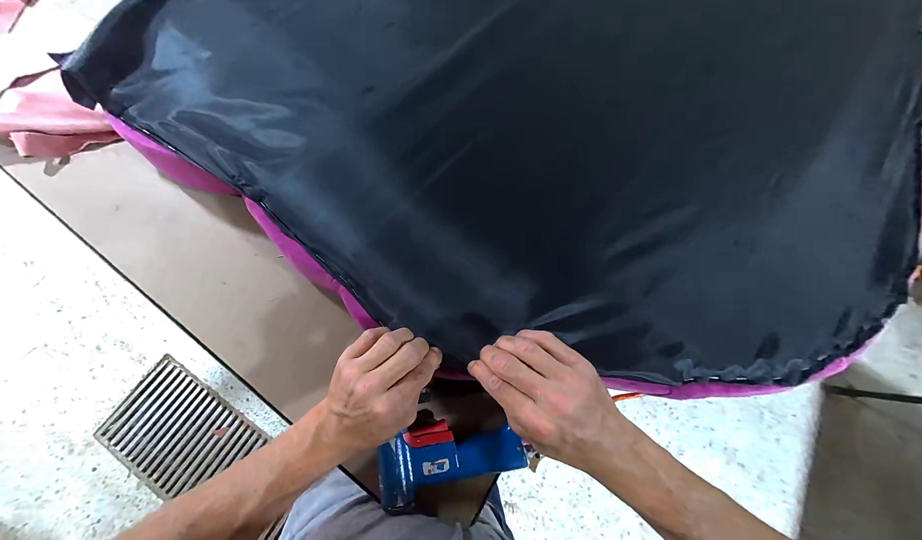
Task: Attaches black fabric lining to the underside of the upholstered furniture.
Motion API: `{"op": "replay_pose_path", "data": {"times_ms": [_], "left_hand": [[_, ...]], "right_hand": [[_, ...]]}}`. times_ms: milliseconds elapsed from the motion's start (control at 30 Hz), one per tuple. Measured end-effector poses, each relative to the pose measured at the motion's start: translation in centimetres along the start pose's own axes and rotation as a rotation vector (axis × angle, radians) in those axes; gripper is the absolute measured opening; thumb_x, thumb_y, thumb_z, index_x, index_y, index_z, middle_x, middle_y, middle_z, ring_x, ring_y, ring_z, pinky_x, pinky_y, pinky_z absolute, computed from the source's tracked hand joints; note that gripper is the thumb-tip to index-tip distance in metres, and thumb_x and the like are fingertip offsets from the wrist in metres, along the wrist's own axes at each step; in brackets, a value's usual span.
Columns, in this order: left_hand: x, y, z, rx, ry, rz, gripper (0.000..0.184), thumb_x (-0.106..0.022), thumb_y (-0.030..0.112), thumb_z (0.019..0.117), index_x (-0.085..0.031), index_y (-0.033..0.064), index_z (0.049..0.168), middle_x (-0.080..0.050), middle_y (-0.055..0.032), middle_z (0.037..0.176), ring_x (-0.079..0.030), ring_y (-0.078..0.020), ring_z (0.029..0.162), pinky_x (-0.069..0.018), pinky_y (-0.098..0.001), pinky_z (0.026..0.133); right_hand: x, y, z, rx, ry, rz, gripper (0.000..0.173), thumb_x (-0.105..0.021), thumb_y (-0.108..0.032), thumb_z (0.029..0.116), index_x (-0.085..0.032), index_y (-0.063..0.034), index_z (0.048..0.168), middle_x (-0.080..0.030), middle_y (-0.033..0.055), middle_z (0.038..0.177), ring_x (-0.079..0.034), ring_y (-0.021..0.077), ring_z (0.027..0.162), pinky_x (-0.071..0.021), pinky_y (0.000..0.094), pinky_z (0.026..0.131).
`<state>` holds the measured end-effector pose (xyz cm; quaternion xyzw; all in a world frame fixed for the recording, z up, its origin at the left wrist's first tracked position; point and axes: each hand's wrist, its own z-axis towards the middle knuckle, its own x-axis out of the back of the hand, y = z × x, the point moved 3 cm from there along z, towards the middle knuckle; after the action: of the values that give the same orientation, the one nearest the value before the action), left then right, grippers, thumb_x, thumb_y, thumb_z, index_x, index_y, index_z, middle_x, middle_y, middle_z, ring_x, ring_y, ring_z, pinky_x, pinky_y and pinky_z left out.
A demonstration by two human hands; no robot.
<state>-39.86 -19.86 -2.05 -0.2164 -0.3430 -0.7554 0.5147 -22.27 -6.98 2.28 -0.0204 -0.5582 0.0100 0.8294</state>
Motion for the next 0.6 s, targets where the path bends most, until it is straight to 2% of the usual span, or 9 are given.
{"op": "replay_pose_path", "data": {"times_ms": [100, 267, 333, 400, 467, 600], "left_hand": [[0.5, -0.8, 0.9, -0.131, -0.092, -0.064, 0.017, -0.059, 0.007, 0.0972, -0.077, 0.0070, 0.098, -0.075, -0.0070, 0.108, -0.068, -0.0205, 0.110, -0.0537, -0.0354, 0.099], [1.3, -2.6, 2.4, -0.312, -0.292, -0.160, 0.017, -0.058, 0.009, 0.1001, -0.075, 0.0070, 0.104, -0.074, -0.0078, 0.117, -0.068, -0.0206, 0.112, -0.0548, -0.0333, 0.099], [0.9, -3.1, 2.8, -0.369, -0.311, -0.181, 0.016, -0.057, 0.008, 0.1005, -0.072, 0.0071, 0.103, -0.073, -0.0079, 0.118, -0.068, -0.0203, 0.109, -0.0553, -0.0328, 0.095], [0.4, -3.5, 3.1, -0.414, -0.293, -0.207, 0.014, -0.056, 0.008, 0.0999, -0.069, 0.0075, 0.098, -0.073, -0.0076, 0.110, -0.068, -0.0205, 0.104, -0.0554, -0.0330, 0.091], [0.4, -3.7, 3.3, -0.458, -0.296, -0.239, 0.013, -0.056, 0.008, 0.0990, -0.069, 0.0078, 0.097, -0.074, -0.0073, 0.108, -0.068, -0.0203, 0.103, -0.0554, -0.0331, 0.090], [1.1, -3.6, 5.4, -0.602, -0.494, -0.189, 0.017, -0.053, 0.005, 0.1004, -0.070, 0.0068, 0.098, -0.074, -0.0075, 0.112, -0.070, -0.0187, 0.100, -0.0571, -0.0306, 0.085]], "right_hand": [[0.0, 0.0, 0.3, 0.003, -0.025, 0.001, 0.024, -0.051, -0.005, 0.0977, -0.073, -0.0110, 0.104, -0.073, 0.0028, 0.104, -0.067, 0.0202, 0.102, -0.0520, 0.0375, 0.097], [0.1, -0.4, 0.5, -0.022, -0.035, -0.001, 0.024, -0.051, -0.005, 0.0980, -0.074, -0.0110, 0.102, -0.073, 0.0025, 0.104, -0.067, 0.0202, 0.103, -0.0515, 0.0375, 0.097], [0.0, -0.6, 0.3, -0.046, -0.017, 0.001, 0.024, -0.051, -0.005, 0.0988, -0.074, -0.0104, 0.102, -0.073, 0.0027, 0.104, -0.066, 0.0203, 0.103, -0.0517, 0.0380, 0.097], [-0.2, -0.8, 0.3, -0.066, 0.012, 0.008, 0.024, -0.051, -0.005, 0.0990, -0.074, -0.0102, 0.101, -0.072, 0.0026, 0.102, -0.066, 0.0200, 0.103, -0.0515, 0.0380, 0.096], [-0.4, -0.9, 0.1, -0.074, 0.037, 0.025, 0.024, -0.052, -0.005, 0.0987, -0.074, -0.0108, 0.101, -0.072, 0.0021, 0.102, -0.066, 0.0198, 0.103, -0.0512, 0.0378, 0.098], [0.0, -0.2, 0.8, -0.031, -0.018, 0.032, 0.022, -0.053, -0.005, 0.0973, -0.073, -0.0110, 0.095, -0.071, 0.0001, 0.096, -0.066, 0.0191, 0.099, -0.0502, 0.0386, 0.099]]}}
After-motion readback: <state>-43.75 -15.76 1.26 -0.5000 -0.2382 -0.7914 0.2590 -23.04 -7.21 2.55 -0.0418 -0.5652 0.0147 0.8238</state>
